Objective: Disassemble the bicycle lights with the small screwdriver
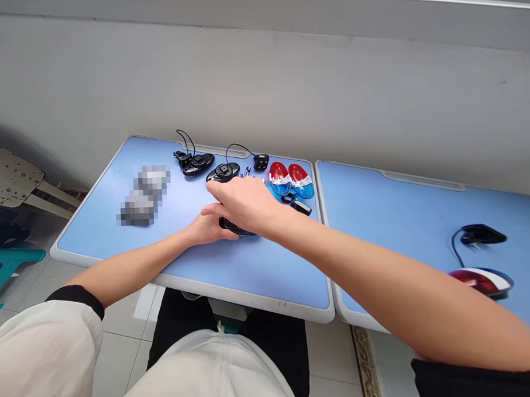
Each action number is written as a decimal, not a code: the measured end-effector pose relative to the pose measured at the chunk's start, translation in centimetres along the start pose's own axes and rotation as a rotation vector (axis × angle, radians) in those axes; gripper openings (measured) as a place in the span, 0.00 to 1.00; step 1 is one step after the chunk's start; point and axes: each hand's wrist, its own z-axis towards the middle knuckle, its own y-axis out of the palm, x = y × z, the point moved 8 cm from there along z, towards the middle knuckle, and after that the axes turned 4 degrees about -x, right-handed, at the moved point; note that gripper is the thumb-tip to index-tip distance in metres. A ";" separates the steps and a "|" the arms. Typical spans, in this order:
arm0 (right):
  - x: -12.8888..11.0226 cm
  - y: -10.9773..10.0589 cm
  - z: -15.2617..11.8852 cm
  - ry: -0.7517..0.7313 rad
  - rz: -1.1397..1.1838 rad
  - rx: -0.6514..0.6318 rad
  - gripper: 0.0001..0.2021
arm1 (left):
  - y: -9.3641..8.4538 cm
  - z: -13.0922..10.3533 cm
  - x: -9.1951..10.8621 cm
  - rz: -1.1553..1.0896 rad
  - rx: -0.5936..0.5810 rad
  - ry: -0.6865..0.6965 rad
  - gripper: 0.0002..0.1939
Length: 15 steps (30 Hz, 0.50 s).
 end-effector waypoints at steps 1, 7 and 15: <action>-0.1 0.0 0.0 -0.019 0.026 0.005 0.07 | 0.1 0.0 0.1 0.003 -0.009 0.013 0.16; -0.3 -0.2 -0.2 -0.111 0.136 -0.001 0.06 | 0.0 -0.1 -0.1 0.054 -0.010 0.004 0.11; 0.1 -0.4 -0.1 -0.059 0.130 0.042 0.04 | 0.1 -0.1 -0.2 -0.035 -0.031 -0.002 0.13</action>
